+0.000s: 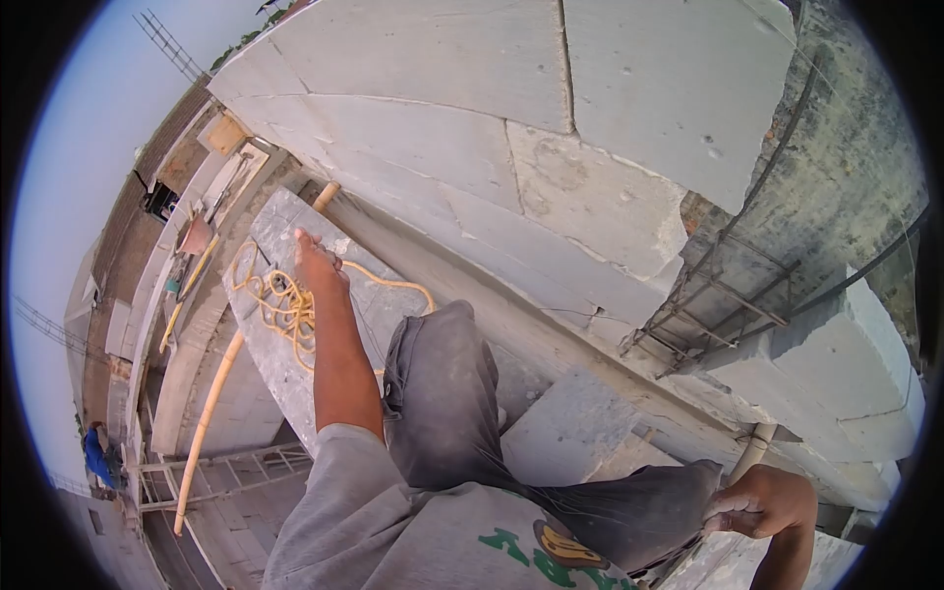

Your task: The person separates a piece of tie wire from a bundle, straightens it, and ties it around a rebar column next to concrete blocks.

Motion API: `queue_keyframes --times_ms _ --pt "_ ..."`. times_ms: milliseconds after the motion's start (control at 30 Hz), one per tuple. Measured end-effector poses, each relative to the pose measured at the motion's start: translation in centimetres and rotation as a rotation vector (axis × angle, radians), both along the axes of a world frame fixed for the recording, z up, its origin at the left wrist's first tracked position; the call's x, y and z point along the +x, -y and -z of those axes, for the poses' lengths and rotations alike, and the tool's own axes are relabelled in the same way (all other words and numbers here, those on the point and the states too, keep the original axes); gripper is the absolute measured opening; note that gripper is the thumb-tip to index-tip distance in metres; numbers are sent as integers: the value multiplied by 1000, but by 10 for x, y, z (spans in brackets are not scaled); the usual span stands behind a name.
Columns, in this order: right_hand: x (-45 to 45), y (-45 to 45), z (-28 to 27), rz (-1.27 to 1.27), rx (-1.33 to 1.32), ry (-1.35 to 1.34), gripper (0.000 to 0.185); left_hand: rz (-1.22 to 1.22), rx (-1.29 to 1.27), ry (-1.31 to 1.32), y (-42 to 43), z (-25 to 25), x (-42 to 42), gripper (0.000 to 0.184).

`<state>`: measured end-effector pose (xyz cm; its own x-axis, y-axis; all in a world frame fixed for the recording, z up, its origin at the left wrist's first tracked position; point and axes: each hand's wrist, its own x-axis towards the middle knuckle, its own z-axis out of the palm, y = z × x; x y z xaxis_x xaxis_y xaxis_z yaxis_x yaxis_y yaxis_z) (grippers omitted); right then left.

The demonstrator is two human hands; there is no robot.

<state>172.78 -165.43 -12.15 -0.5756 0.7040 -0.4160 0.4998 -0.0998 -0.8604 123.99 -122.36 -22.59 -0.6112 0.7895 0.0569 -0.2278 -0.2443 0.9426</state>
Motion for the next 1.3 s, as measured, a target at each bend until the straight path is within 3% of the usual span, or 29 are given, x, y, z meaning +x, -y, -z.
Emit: queue_keyframes --times_ms 33,100,167,233,300,367,500,567,633,667,700,767,867,967,1067,1300 --pt "1 4 2 -40 -13 -110 19 -11 -26 4 3 4 3 39" --pt "0 4 11 17 296 -489 21 -26 -76 17 6 20 6 39" --pt "-23 8 4 431 579 -834 25 -51 -138 62 7 47 2 39" --pt "-26 6 12 973 508 -966 22 -59 -162 136 14 58 -4 39" --pt "-25 -19 16 1471 422 -309 21 -29 -141 242 11 57 -8 38" --pt "-4 -36 55 1293 646 340 18 -7 -101 265 12 42 -4 38" --pt "11 -31 83 774 478 753 14 107 64 439 7 33 -13 37" --pt "4 -26 72 541 280 795 12 161 117 506 -3 28 -15 37" --pt "2 -21 66 425 222 663 3 177 124 541 -6 21 -11 36" --pt "2 -20 61 364 194 599 8 157 43 473 -5 22 -7 34" --pt "-3 -20 54 391 190 530 4 137 -36 404 -2 21 -1 32" --pt "-15 -20 42 445 183 385 15 165 -158 324 -3 29 -1 28" --pt "-20 -15 50 461 304 452 18 250 -291 300 -1 51 -8 22" --pt "-36 -26 48 529 492 555 18 244 -360 290 22 30 24 21" --pt "-50 -42 51 536 493 625 14 286 -349 309 41 12 54 25" --pt "-83 -61 23 8 433 473 17 325 -292 365 70 -23 100 36"
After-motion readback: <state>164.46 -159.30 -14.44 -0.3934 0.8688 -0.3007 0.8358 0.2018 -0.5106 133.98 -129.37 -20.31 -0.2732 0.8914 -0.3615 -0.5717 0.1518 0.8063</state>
